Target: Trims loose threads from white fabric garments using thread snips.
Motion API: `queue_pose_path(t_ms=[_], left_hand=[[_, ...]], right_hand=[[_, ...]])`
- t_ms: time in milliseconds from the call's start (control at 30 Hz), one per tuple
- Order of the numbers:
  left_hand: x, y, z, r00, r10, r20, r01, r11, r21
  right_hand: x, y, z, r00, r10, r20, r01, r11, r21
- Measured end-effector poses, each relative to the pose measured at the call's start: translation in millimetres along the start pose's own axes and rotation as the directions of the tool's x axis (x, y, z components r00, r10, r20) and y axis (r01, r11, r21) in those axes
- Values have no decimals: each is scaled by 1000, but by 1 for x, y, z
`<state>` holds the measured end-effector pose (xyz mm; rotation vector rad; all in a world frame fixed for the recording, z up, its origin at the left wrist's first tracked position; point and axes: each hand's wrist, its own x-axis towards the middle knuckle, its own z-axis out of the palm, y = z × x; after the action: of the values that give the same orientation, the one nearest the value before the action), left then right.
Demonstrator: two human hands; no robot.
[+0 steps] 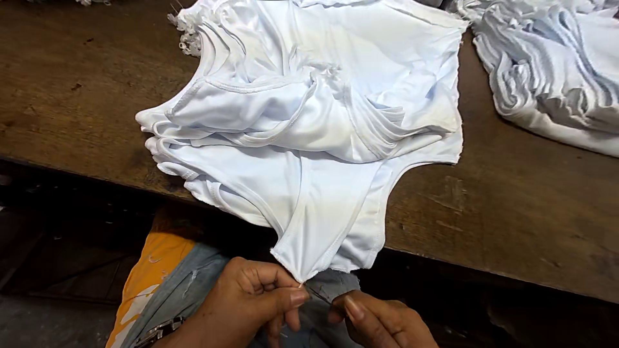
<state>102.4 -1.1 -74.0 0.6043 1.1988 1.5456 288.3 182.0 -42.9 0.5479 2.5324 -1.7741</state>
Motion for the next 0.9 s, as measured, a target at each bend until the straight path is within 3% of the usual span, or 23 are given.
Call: queue_pose_path(t_ms=[367, 467, 633, 700, 800, 867, 900], left_hand=[[1, 1, -3, 994, -109, 30, 111, 992, -58], [2, -1, -3, 991, -117, 62, 118, 993, -27], [8, -4, -7, 995, -102, 4, 101, 990, 99], [8, -6, -7, 998, -65, 11, 62, 984, 166], [8, -8, -7, 996, -44, 74, 24, 968, 250], [8, -12, -8, 996, -25, 89, -1, 960, 279], [8, -14, -10, 996, -4, 85, -21, 957, 290]], right_hand=[[16, -4, 12, 996, -57, -68, 44, 983, -179], [16, -2, 18, 981, -122, -149, 69, 944, -323], [14, -11, 3, 927, -268, -263, 187, 937, -295], [21, -15, 5, 889, -330, -318, 157, 871, -466], [44, -3, 17, 819, -508, -267, 169, 658, -734], [58, 2, 15, 775, -594, -215, 227, 579, -783], [64, -3, 8, 769, -606, -205, 262, 591, -763]])
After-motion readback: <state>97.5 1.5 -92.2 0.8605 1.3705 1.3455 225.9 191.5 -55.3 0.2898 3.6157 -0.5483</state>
